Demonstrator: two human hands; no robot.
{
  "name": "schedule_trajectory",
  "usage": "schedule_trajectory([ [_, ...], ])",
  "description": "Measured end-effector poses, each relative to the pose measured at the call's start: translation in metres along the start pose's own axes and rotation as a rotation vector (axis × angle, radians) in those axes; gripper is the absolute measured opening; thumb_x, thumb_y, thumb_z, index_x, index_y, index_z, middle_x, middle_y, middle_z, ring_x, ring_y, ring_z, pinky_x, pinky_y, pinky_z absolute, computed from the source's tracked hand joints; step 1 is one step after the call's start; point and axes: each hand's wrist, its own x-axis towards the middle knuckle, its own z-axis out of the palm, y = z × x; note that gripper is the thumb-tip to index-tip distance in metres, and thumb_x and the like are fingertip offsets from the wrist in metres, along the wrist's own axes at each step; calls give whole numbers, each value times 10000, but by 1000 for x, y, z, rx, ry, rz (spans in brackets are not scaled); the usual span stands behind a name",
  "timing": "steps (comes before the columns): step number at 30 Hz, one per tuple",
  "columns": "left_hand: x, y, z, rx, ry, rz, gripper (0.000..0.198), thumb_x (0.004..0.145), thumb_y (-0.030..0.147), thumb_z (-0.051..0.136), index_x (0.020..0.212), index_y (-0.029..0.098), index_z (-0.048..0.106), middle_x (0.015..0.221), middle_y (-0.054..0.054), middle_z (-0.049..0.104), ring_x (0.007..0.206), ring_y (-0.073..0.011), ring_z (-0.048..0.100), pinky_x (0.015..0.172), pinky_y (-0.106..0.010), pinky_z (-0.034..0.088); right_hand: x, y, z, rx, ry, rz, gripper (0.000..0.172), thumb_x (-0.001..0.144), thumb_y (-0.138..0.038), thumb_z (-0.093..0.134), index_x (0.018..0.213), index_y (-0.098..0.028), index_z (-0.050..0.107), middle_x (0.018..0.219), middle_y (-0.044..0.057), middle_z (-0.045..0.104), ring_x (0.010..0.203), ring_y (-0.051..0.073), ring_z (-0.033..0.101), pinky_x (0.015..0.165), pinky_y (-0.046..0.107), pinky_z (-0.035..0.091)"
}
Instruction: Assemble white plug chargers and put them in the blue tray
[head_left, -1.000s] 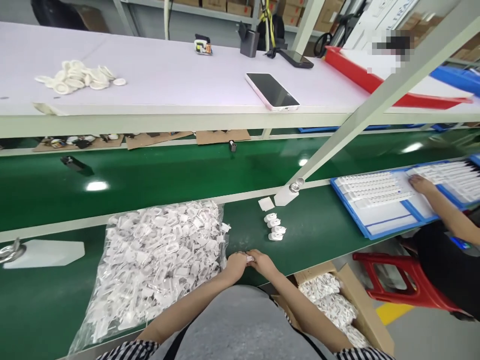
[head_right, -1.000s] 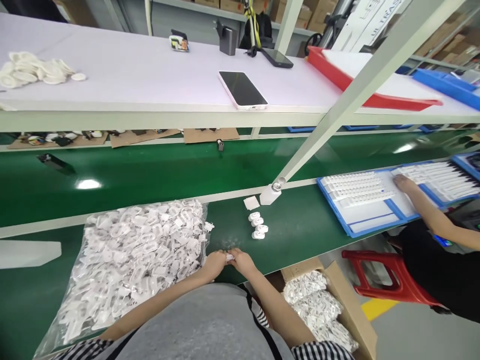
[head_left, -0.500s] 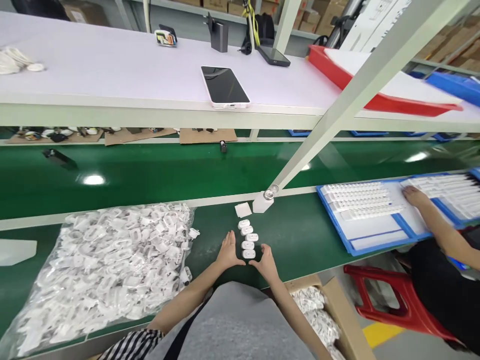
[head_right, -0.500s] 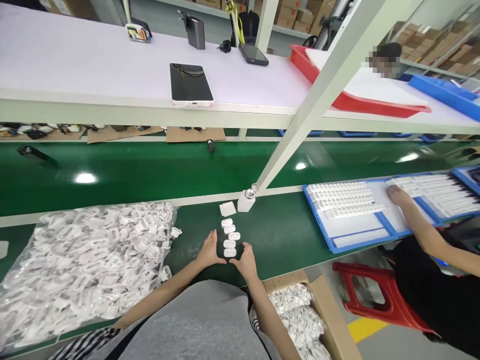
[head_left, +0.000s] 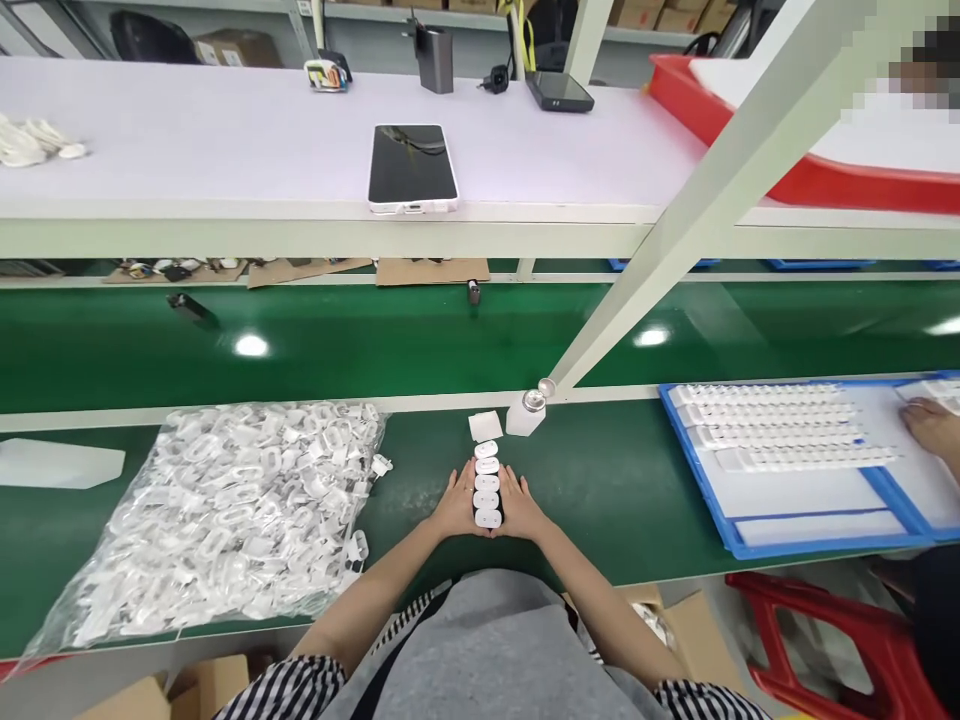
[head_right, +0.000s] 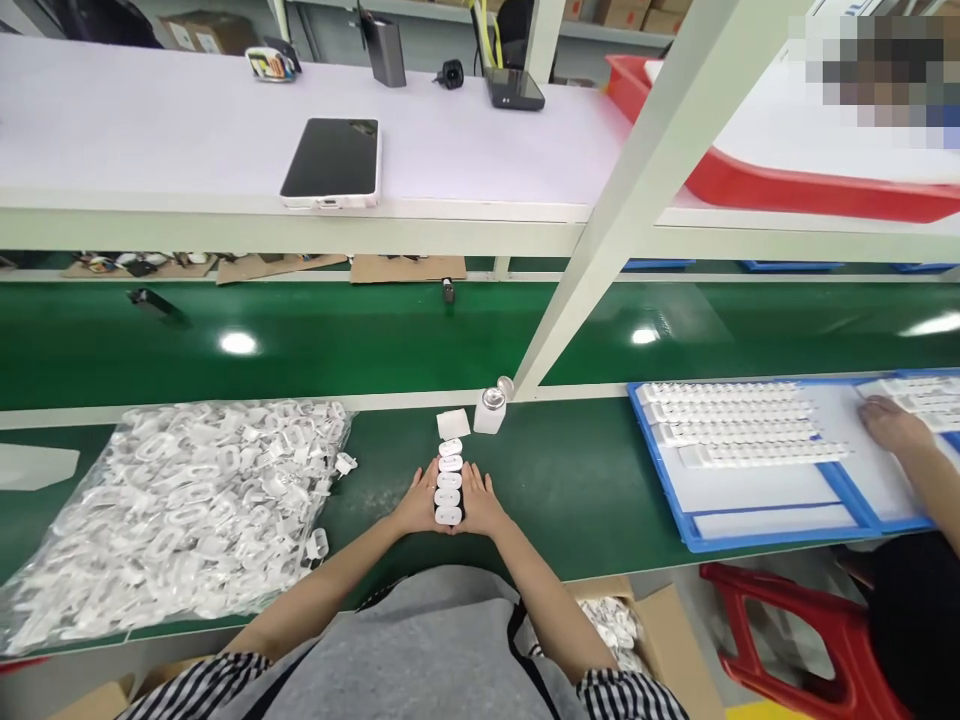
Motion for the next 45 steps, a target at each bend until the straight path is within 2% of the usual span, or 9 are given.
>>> schedule_trajectory([
  [4, -8, 1, 6, -36, 44, -31, 962, 484, 382, 586, 1227, 128, 31, 1283, -131, 145, 1173, -246, 111, 940, -425, 125, -6, -6, 4, 50, 77, -14, 983, 491, -290, 631, 1230, -86, 15, 1264, 182, 169, 1164, 283, 49, 914, 491, 98],
  [9, -20, -1, 29, 10, 46, 16, 729, 530, 353, 530, 1159, 141, 228, 1197, -103, 332, 1155, -245, 181, 935, -428, 164, -30, -7, 16, 232, 175, -58, 977, 423, -320, 676, 1210, -80, 149, 1180, 186, 326, 1078, 288, 291, 887, 408, 251],
  [15, -2, 26, 39, -68, -108, 111, 689, 514, 355, 543, 1116, 205, 243, 1123, -71, 417, 1055, -235, 351, 930, -383, 223, -67, 10, 25, 527, 365, -23, 1031, 386, -366, 688, 1216, -124, 127, 1231, 158, 257, 1110, 272, 250, 923, 366, 226],
  [21, 61, 128, 36, -239, -327, 333, 795, 420, 307, 626, 1124, 211, 270, 1094, -47, 445, 980, -211, 418, 868, -306, 328, -129, 60, -11, 928, 618, 152, 1032, 379, -350, 699, 1202, -174, 102, 1179, 119, 319, 1057, 244, 333, 887, 385, 269],
  [26, 138, 236, 60, -307, -318, 261, 863, 486, 320, 621, 1204, 118, 187, 1167, -124, 373, 1032, -222, 384, 865, -330, 321, -174, 150, -73, 1006, 951, 253, 771, 522, -359, 611, 1146, -187, 194, 1139, 122, 375, 1018, 251, 385, 841, 398, 321],
  [30, 181, 286, 85, -395, -325, 201, 591, 608, 296, 539, 1133, 136, 319, 1158, -101, 392, 979, -182, 436, 805, -300, 372, -188, 225, -109, 825, 1207, 447, 714, 598, -366, 536, 1152, -186, 122, 1106, 136, 388, 972, 230, 429, 795, 390, 366],
  [36, 197, 289, 116, -382, -361, 162, 256, 670, 231, 461, 904, 130, 487, 899, -56, 565, 794, -144, 518, 742, -291, 404, -177, 285, -131, 628, 1285, 642, 819, 518, -426, 584, 1137, -161, 118, 1127, 154, 339, 997, 240, 391, 830, 401, 334],
  [41, 212, 287, 127, -307, -305, 132, 374, 671, 218, 455, 1029, 117, 415, 970, -73, 526, 789, -139, 507, 730, -288, 408, -171, 294, -133, 435, 1222, 675, 795, 575, -460, 536, 1159, -88, 146, 1163, 197, 283, 1093, 287, 257, 882, 437, 245],
  [45, 235, 301, 126, -327, -234, 164, 501, 654, 200, 469, 1127, 140, 317, 1100, -88, 424, 776, -127, 507, 703, -267, 418, -167, 289, -130, 361, 1271, 780, 718, 592, -492, 506, 1127, -77, 266, 1077, 194, 357, 1027, 309, 327, 829, 450, 289],
])
